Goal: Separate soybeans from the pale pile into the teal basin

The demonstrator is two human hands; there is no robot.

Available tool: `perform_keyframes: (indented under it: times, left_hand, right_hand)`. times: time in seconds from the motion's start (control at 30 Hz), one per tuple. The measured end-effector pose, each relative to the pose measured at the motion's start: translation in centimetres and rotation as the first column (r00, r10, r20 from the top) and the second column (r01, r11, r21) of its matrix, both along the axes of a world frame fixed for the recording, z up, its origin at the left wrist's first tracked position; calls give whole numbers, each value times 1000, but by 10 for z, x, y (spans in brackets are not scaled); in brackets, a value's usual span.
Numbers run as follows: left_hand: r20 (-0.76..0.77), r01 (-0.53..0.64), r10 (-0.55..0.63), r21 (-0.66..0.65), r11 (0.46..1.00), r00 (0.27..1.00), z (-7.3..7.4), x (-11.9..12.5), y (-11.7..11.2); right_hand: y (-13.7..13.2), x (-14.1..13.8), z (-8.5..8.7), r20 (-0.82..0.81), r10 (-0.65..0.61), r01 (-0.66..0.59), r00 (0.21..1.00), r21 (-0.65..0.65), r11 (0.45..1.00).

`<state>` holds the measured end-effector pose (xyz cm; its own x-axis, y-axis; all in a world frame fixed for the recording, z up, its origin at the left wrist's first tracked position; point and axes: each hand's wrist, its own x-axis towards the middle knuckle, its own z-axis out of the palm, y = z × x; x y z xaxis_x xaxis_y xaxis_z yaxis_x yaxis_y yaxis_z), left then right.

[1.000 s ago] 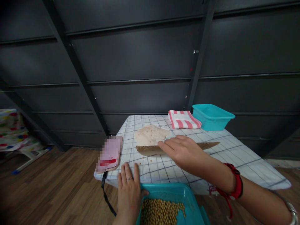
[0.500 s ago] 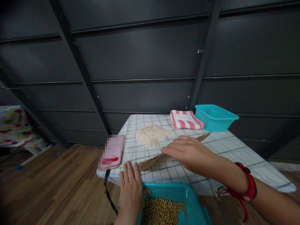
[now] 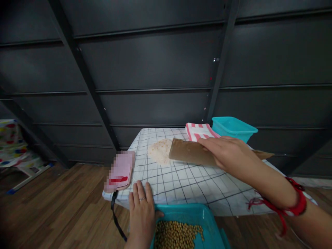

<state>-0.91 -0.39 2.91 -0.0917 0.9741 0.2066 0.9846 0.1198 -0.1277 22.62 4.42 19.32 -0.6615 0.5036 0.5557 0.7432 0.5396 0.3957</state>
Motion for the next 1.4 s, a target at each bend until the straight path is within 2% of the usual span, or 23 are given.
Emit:
perform_keyframes:
  times: [0.07,0.1,0.17,0.27,0.5,0.63,0.87,1.07,1.27,1.4]
  left_hand:
    - [1,-5,5,12,1000,1000,0,0,0]
    - [0,-3,3,19,1000,1000,0,-1,-1]
    - [-1,-1,1,31,1000,1000,0,-1,-1]
    - [-7,2,-2,45,999,1000,1,0,-1]
    - [-10,-4,4,63,998,1000,-2,0,0]
    - [-8,-4,5,71,997,1000,-4,0,0]
    - [3,-3,2,84,996,1000,-8,1,2]
    - [4,1,-1,114,994,1000,-14,1,2]
    - [16,0,-2,108,994,1000,-12,1,2]
    - [17,-6,4,97,995,1000,-10,0,2]
  right_hand:
    - [14,0,-3,36,-99,95,994,101,990]
    - [22,-2,-5,44,-165,159,985,108,981]
    - [35,-8,-6,70,-262,257,962,81,963]
    - [52,-24,-6,97,-292,292,951,15,956]
    - [76,-68,-3,134,-182,192,974,-66,979]
    - [86,-82,-8,144,-126,140,981,-91,986]
    - [79,-67,-11,156,-56,73,986,-105,992]
    - [57,-46,-6,110,86,-77,990,-82,994]
    - [57,-48,-10,106,49,-46,993,-25,999]
    - [60,-52,-20,136,57,-48,989,-71,996]
